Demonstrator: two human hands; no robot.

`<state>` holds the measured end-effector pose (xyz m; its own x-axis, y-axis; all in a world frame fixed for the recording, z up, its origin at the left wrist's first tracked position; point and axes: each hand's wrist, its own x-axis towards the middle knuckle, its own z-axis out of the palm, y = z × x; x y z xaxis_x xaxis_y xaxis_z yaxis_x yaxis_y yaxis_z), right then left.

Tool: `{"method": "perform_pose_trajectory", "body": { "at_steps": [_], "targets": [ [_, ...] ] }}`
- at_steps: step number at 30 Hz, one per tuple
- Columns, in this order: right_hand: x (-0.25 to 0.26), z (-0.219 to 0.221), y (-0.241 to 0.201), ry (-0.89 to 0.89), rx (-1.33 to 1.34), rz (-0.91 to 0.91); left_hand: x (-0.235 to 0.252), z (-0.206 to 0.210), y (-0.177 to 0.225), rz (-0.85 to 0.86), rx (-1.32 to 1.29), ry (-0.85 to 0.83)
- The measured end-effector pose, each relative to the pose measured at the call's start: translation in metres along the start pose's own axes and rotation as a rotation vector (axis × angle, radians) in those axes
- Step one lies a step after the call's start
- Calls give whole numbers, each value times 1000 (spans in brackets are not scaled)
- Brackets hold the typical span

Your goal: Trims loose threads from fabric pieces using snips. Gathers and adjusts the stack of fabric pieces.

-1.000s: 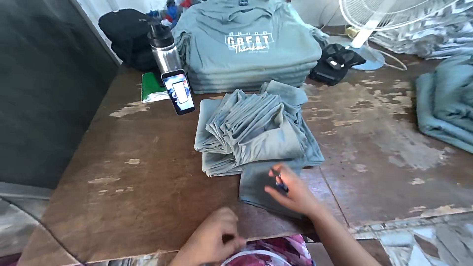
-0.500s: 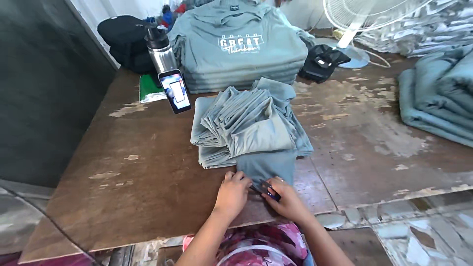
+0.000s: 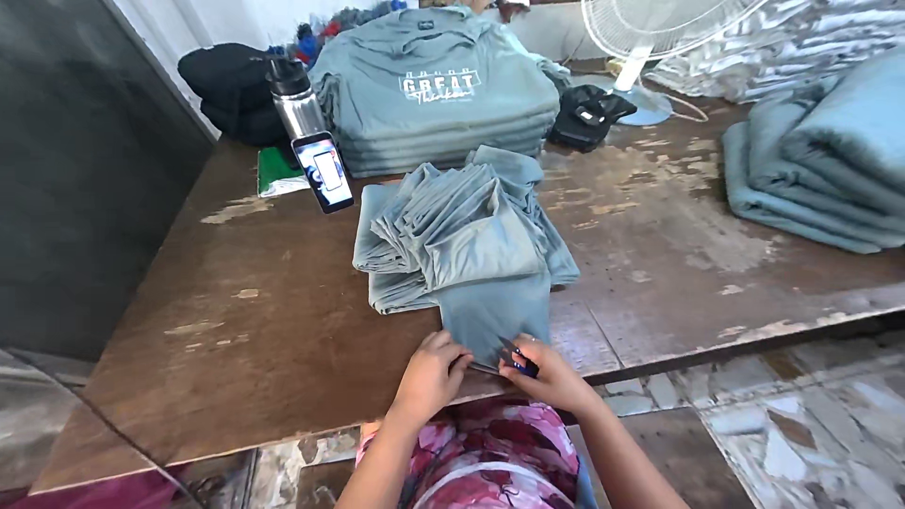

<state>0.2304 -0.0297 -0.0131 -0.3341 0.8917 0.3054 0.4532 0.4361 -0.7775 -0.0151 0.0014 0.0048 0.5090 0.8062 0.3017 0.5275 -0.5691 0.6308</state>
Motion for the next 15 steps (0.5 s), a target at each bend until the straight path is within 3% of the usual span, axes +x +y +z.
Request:
{"method": "perform_pose_trajectory", "body": {
  "at_steps": [7,12,15],
  "targets": [
    [3,12,-3,107,-122,57,2,2,-1,-56,13,38],
    [8,10,-16,162,109,46,3,2,6,-138,0,94],
    [19,-3,-25,244,100,-33,2,3,7,-163,-20,168]
  ]
}}
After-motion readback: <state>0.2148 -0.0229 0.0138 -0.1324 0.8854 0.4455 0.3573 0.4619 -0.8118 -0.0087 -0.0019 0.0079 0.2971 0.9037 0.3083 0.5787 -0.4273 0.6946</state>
